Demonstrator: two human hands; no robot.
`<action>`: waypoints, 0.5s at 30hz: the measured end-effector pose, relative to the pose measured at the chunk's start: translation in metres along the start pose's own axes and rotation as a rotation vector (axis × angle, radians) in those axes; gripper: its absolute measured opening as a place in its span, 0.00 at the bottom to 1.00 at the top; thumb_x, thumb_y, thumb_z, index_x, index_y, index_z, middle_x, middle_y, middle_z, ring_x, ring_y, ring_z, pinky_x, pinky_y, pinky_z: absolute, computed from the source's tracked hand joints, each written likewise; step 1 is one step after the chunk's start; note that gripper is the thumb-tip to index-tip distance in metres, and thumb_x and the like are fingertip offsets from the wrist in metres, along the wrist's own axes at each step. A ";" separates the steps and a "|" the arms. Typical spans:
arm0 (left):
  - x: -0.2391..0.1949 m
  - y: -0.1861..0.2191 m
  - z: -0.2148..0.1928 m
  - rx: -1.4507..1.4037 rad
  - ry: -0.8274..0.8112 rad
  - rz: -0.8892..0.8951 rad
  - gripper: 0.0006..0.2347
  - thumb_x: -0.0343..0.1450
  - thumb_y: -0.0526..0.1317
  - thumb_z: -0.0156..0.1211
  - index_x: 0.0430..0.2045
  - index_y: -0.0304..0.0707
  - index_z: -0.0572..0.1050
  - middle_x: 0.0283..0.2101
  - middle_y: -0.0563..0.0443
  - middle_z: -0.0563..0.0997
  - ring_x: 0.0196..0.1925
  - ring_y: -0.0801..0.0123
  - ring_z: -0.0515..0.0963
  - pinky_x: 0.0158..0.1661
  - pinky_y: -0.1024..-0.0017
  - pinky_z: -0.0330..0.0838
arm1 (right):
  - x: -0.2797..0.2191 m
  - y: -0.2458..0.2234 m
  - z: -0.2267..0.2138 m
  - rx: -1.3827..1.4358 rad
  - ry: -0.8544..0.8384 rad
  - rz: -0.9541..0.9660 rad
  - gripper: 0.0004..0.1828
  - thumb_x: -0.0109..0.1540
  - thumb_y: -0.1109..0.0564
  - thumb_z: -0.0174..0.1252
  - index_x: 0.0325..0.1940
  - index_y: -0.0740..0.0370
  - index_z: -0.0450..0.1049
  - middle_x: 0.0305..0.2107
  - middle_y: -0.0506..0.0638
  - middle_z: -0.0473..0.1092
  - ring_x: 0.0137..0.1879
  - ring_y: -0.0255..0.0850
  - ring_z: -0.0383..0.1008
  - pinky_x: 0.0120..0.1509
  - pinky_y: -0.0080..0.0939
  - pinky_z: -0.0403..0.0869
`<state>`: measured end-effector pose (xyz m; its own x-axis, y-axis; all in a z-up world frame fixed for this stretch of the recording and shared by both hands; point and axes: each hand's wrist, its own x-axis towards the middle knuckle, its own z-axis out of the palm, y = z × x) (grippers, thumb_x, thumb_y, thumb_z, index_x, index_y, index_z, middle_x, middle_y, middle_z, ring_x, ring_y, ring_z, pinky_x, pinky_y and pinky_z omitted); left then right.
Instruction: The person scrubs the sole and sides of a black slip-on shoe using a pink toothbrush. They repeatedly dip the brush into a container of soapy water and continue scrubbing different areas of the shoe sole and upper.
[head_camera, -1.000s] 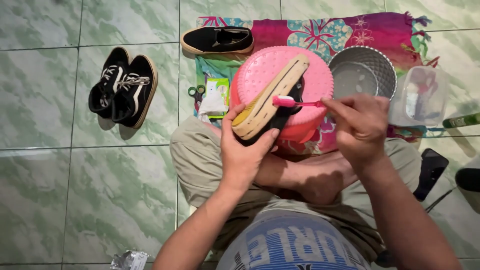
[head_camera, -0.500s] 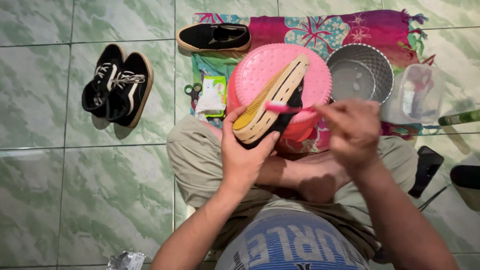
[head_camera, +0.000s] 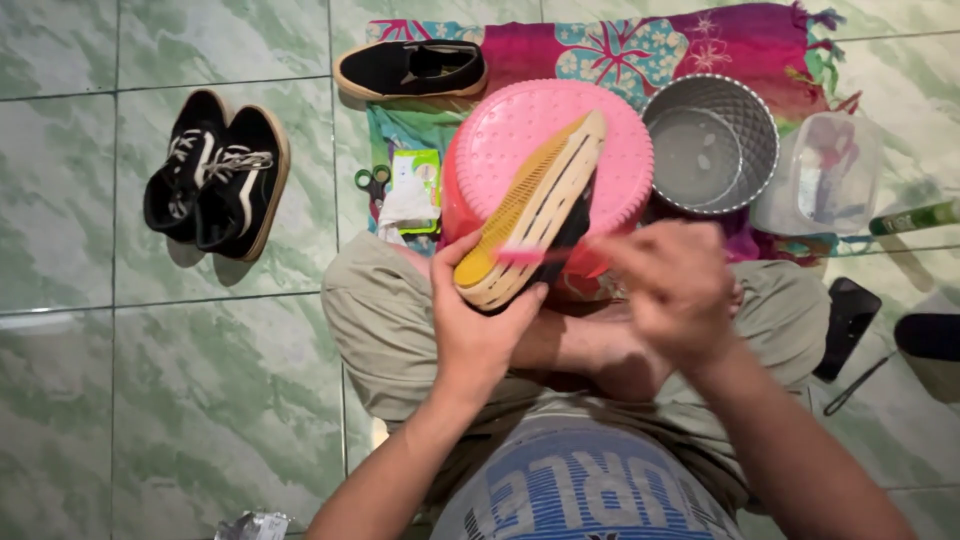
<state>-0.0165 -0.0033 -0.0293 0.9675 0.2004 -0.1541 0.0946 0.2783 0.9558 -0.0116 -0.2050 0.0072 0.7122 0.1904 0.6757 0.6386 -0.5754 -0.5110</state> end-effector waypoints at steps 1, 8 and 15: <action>-0.002 -0.002 -0.002 0.004 -0.011 -0.008 0.38 0.51 0.29 0.82 0.57 0.34 0.68 0.54 0.28 0.76 0.51 0.56 0.78 0.45 0.64 0.84 | 0.000 -0.008 0.002 -0.007 0.004 0.012 0.21 0.54 0.76 0.58 0.45 0.62 0.85 0.25 0.56 0.72 0.29 0.55 0.72 0.43 0.51 0.72; -0.002 -0.008 -0.016 0.102 -0.001 -0.027 0.38 0.51 0.32 0.84 0.57 0.33 0.68 0.52 0.35 0.75 0.51 0.62 0.75 0.49 0.69 0.78 | -0.025 0.070 -0.003 -0.146 0.045 0.107 0.17 0.61 0.74 0.59 0.49 0.61 0.84 0.29 0.55 0.74 0.36 0.54 0.75 0.46 0.49 0.67; -0.007 -0.005 -0.012 0.149 -0.012 -0.039 0.38 0.52 0.31 0.83 0.58 0.33 0.68 0.53 0.35 0.73 0.52 0.62 0.74 0.48 0.70 0.77 | -0.008 0.033 0.010 -0.094 0.065 0.080 0.24 0.55 0.74 0.56 0.47 0.54 0.85 0.27 0.48 0.73 0.34 0.47 0.75 0.47 0.43 0.68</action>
<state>-0.0269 0.0046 -0.0359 0.9651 0.1803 -0.1898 0.1652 0.1434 0.9758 0.0067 -0.2180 -0.0203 0.7374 0.0903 0.6693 0.5482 -0.6589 -0.5151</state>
